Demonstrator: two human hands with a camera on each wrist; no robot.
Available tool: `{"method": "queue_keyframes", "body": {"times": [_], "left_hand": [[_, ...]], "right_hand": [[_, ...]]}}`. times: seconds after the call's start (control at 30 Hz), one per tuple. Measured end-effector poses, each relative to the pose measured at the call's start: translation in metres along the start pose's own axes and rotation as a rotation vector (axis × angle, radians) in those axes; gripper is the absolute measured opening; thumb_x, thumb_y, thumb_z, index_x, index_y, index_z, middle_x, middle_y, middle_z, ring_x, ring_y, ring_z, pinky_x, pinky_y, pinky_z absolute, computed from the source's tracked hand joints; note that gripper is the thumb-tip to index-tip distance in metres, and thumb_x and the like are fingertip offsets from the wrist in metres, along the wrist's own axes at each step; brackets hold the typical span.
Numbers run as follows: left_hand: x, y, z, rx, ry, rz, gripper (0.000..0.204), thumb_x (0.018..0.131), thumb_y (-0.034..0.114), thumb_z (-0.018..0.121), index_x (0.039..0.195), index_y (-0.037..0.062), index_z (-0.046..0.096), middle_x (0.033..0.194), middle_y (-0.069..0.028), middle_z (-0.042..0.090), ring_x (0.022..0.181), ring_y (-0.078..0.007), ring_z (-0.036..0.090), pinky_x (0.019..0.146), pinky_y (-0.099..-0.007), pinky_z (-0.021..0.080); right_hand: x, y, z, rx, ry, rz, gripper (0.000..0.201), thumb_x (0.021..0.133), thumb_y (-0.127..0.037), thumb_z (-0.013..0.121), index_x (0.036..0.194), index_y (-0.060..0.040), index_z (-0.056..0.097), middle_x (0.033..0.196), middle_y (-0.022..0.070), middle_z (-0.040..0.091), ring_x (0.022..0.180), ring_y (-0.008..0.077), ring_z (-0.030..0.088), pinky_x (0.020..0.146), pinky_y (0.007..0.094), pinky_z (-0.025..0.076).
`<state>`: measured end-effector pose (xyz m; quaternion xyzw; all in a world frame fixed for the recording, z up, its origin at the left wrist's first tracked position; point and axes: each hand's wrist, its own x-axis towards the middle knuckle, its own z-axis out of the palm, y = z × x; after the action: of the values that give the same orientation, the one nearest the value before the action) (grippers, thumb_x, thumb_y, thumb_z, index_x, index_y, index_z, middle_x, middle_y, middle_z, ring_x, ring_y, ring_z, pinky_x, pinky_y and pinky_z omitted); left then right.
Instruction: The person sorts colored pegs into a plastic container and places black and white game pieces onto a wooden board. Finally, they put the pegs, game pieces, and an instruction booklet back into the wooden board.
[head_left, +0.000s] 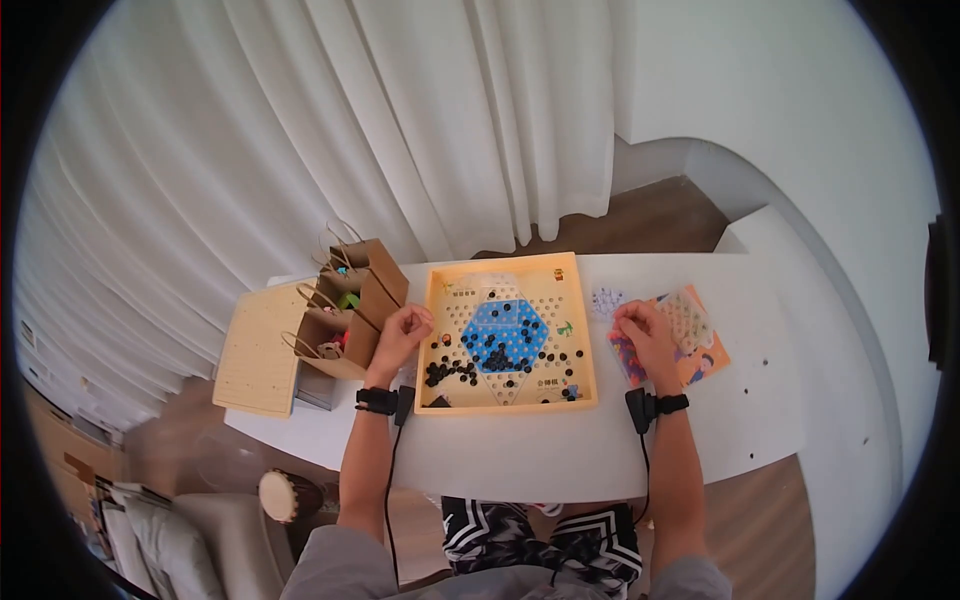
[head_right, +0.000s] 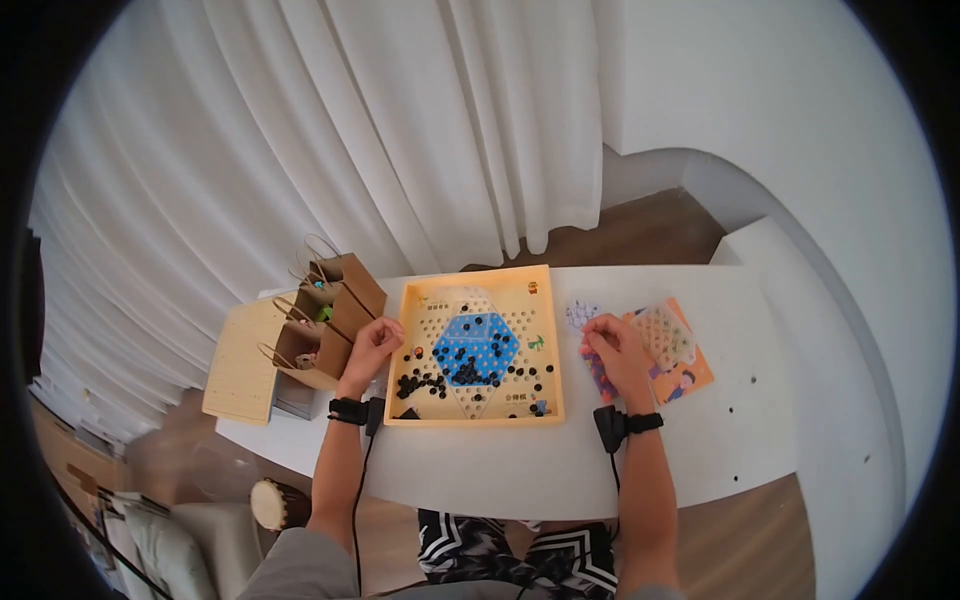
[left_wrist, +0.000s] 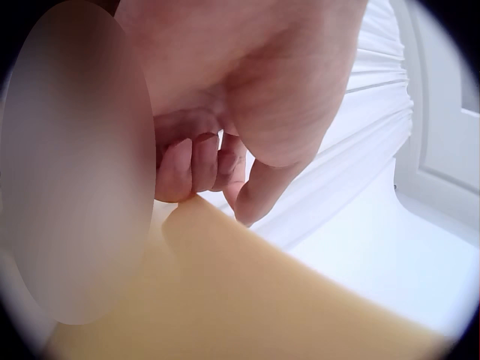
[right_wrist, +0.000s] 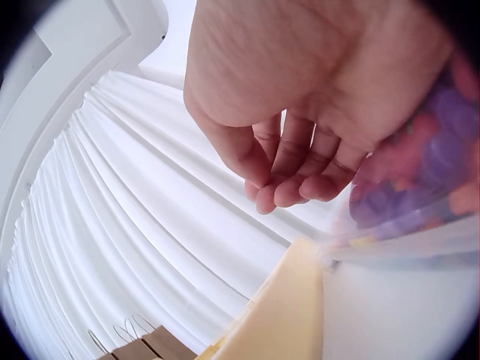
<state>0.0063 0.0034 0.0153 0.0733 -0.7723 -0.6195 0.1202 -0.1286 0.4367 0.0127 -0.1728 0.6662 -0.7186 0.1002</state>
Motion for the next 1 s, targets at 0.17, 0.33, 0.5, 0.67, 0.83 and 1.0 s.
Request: {"method": "queue_keyframes", "body": {"times": [0.17,0.33,0.5,0.67,0.83,1.0], "left_hand": [[0.008,-0.037,0.000,-0.116,-0.008,0.063,0.007,0.094,0.003,0.070,0.094,0.0090,0.066,0.073,0.0127,0.038,0.066,0.0005,0.036,0.061,-0.0178,0.030],[0.004,-0.037,0.006,-0.307,-0.002,0.068,0.009,0.097,0.006,0.068,0.090,0.0090,0.063,0.074,0.0126,0.043,0.069,0.0014,0.037,0.062,-0.0187,0.030],[0.008,-0.044,0.005,-0.286,0.001,0.165,0.006,0.093,0.004,0.069,0.091,0.0056,0.064,0.071,0.0105,0.043,0.066,0.0000,0.038,0.061,-0.0199,0.032],[0.010,-0.048,0.003,-0.274,-0.007,0.179,0.004,0.091,0.003,0.068,0.093,0.0052,0.066,0.071,0.0096,0.044,0.066,-0.0008,0.040,0.062,-0.0207,0.034],[0.011,-0.053,0.008,-0.267,0.005,0.215,0.004,0.091,0.005,0.069,0.094,0.0057,0.067,0.071,0.0100,0.044,0.067,-0.0008,0.041,0.063,-0.0207,0.035],[0.010,-0.050,0.001,-0.226,-0.042,0.163,0.004,0.095,0.008,0.067,0.096,0.0072,0.063,0.080,0.0085,0.050,0.072,-0.0005,0.045,0.063,-0.0195,0.035]], "right_hand": [[0.004,0.002,0.007,-0.252,-0.075,-0.025,0.010,0.097,-0.001,0.062,0.106,-0.0019,0.067,0.093,0.0005,0.067,0.084,0.0076,0.065,0.079,0.0234,0.054],[0.005,-0.054,0.091,-0.747,-0.375,-0.151,0.026,0.090,-0.007,0.074,0.114,-0.0012,0.065,0.100,0.0076,0.061,0.083,0.0173,0.064,0.077,0.0278,0.053],[0.018,-0.032,0.144,-0.988,-0.514,-0.058,0.045,0.083,-0.016,0.084,0.119,-0.0033,0.061,0.109,0.0121,0.058,0.096,0.0232,0.064,0.081,0.0341,0.053],[0.024,-0.017,0.151,-1.039,-0.635,-0.184,0.036,0.084,-0.015,0.084,0.110,-0.0021,0.063,0.105,0.0097,0.063,0.079,0.0170,0.061,0.073,0.0316,0.054],[0.015,-0.013,0.145,-0.909,-0.606,-0.103,0.008,0.090,0.000,0.073,0.096,0.0019,0.068,0.075,0.0042,0.065,0.069,0.0115,0.064,0.060,0.0267,0.054],[0.017,-0.014,0.131,-0.872,-0.549,-0.048,0.011,0.089,-0.003,0.073,0.098,0.0033,0.069,0.075,0.0086,0.070,0.068,0.0153,0.067,0.064,0.0314,0.055]]}}
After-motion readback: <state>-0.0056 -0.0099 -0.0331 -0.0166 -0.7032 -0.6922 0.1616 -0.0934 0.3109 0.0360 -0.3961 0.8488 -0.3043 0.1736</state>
